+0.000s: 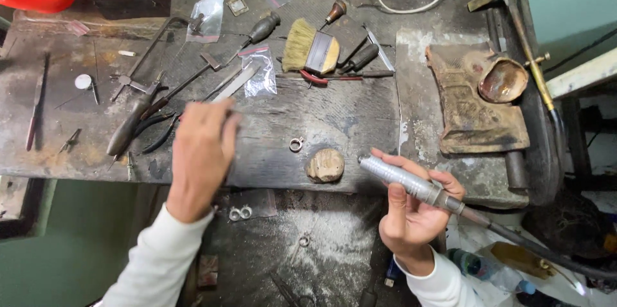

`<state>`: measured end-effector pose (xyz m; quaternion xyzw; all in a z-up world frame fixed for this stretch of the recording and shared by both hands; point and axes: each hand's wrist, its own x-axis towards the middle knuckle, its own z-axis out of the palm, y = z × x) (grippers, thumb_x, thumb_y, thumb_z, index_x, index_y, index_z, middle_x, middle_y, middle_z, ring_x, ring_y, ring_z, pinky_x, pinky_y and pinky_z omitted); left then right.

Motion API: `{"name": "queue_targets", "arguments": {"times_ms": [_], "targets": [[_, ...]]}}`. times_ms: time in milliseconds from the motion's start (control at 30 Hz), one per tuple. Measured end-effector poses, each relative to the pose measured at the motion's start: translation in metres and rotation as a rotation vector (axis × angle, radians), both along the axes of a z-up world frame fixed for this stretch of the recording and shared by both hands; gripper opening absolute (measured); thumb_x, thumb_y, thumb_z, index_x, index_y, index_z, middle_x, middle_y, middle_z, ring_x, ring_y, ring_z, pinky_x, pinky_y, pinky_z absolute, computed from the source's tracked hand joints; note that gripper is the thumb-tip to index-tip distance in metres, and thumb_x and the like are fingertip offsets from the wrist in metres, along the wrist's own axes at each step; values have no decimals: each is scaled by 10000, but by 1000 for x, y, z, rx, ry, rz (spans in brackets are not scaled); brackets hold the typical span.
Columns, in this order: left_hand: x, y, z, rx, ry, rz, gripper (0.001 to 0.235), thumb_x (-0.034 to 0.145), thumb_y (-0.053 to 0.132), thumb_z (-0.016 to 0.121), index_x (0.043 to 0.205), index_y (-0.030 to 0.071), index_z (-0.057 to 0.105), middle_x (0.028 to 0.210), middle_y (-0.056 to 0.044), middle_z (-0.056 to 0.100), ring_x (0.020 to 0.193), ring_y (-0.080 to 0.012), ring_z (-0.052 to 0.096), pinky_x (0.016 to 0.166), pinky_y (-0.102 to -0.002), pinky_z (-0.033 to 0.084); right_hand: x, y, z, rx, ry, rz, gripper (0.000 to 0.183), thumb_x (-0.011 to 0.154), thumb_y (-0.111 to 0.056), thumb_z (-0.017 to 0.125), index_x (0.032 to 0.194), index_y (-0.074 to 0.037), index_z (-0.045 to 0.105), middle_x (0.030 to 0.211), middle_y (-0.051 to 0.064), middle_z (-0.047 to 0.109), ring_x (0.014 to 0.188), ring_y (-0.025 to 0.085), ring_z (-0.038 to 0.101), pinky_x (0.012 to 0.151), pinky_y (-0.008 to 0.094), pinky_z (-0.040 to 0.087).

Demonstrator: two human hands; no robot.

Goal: Engraving a ring held in a wooden clamp using a rotary tool and cleaning with a brush

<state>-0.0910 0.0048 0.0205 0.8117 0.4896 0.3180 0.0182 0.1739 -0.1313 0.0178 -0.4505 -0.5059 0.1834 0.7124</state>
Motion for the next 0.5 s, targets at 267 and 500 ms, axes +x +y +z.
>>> {"name": "queue_targets", "arguments": {"times_ms": [267, 500], "targets": [[-5, 30, -18, -73, -26, 52, 120, 1016, 107, 677, 1076, 3, 684, 928, -132, 636, 800, -269, 547, 671, -402, 458, 1, -2, -7, -46, 69, 25, 355, 1031, -98, 534, 1232, -141, 245, 1155, 318, 630, 1082, 549, 712, 985, 602, 613], [42, -44, -1, -980, -746, -185, 171, 950, 112, 680, 1058, 31, 784, 707, -22, 710, 603, -84, 594, 550, -215, 487, -1, -9, -14, -139, 127, 123, 407, 1037, -210, 575, 1177, -109, 206, 1135, 240, 692, 1066, 480, 771, 946, 369, 619]]}}
